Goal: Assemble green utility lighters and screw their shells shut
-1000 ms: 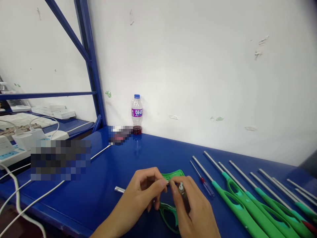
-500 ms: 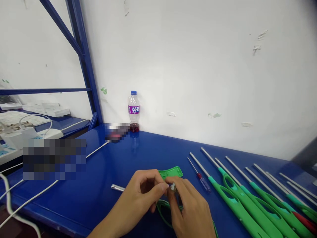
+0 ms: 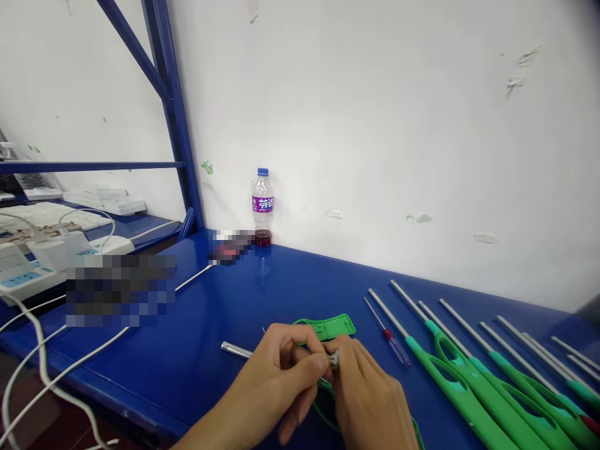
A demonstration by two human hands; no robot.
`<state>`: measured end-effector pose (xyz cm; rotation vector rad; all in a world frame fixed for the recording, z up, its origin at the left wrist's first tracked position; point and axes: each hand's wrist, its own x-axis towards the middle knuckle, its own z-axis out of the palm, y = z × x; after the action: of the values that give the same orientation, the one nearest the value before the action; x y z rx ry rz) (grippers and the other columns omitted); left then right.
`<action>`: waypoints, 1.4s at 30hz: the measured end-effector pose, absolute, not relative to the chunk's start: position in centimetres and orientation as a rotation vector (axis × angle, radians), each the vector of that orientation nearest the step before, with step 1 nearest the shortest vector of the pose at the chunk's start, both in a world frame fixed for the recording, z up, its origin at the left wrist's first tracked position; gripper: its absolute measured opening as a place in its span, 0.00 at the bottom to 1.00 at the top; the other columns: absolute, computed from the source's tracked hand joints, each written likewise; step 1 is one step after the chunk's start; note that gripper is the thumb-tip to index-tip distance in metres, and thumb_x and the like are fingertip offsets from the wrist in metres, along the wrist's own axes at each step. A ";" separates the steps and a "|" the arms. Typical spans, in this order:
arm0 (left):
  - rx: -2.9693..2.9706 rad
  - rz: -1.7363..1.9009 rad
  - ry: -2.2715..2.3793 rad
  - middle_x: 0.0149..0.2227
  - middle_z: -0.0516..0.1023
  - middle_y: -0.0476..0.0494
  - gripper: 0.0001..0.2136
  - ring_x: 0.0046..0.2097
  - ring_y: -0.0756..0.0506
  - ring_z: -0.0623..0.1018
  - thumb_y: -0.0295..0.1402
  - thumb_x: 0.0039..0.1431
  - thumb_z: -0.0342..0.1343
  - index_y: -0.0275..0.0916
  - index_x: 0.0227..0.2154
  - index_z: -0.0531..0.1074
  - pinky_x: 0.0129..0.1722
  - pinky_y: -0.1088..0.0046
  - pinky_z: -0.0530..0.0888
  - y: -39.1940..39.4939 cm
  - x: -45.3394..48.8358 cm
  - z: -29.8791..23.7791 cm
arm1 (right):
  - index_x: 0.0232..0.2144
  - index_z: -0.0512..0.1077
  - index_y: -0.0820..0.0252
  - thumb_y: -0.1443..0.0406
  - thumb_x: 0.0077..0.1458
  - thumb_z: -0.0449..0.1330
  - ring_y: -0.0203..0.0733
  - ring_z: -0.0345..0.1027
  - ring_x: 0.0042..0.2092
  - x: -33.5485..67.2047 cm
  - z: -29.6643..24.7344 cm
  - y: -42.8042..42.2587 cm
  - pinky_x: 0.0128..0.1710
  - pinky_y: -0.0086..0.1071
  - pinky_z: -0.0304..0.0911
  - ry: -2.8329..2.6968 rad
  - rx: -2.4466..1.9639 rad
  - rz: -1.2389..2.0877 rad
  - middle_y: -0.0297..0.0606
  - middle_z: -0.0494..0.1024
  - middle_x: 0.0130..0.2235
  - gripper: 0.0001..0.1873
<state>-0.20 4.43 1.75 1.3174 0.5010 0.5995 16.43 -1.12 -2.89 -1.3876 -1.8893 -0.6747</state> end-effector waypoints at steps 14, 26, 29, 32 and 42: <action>1.156 0.587 0.528 0.11 0.60 0.62 0.11 0.09 0.58 0.49 0.39 0.59 0.65 0.39 0.28 0.74 0.09 0.83 0.49 3.9 -0.3 2.2 | 0.33 0.65 0.53 0.73 0.75 0.43 0.37 0.70 0.23 16.3 -2.9 -1.0 0.20 0.27 0.55 -1.921 -1.322 -0.702 0.31 0.73 0.25 0.19; 1.091 0.586 0.580 0.10 0.59 0.61 0.11 0.11 0.58 0.46 0.39 0.56 0.67 0.38 0.26 0.75 0.10 0.83 0.44 4.1 -0.2 2.4 | 0.35 0.61 0.51 0.74 0.74 0.42 0.37 0.71 0.22 15.6 -2.4 -1.1 0.19 0.30 0.54 -1.902 -1.345 -0.684 0.27 0.72 0.25 0.17; 1.063 0.565 0.571 0.11 0.60 0.60 0.09 0.11 0.59 0.46 0.36 0.53 0.68 0.36 0.26 0.77 0.09 0.83 0.43 4.1 -0.4 2.7 | 0.35 0.61 0.51 0.74 0.75 0.42 0.37 0.72 0.22 15.5 -2.5 -1.0 0.19 0.30 0.54 -1.900 -1.348 -0.670 0.28 0.72 0.26 0.17; 1.032 0.561 0.564 0.11 0.60 0.60 0.09 0.11 0.59 0.47 0.36 0.54 0.68 0.36 0.26 0.77 0.09 0.82 0.43 3.9 -0.7 3.0 | 0.36 0.62 0.52 0.73 0.75 0.42 0.38 0.73 0.24 15.4 -2.5 -0.9 0.19 0.29 0.55 -1.897 -1.347 -0.657 0.30 0.74 0.27 0.16; 1.098 0.523 0.517 0.12 0.66 0.56 0.14 0.11 0.55 0.56 0.44 0.57 0.69 0.37 0.28 0.78 0.10 0.78 0.50 4.0 -0.3 2.4 | 0.39 0.68 0.54 0.66 0.75 0.48 0.42 0.77 0.30 15.1 -2.2 -1.6 0.25 0.29 0.68 -1.783 -1.374 -0.580 0.36 0.76 0.30 0.11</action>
<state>-0.29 3.96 2.44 1.0981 0.5165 0.5232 15.13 -1.61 -2.21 -1.3744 -1.7830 -0.5795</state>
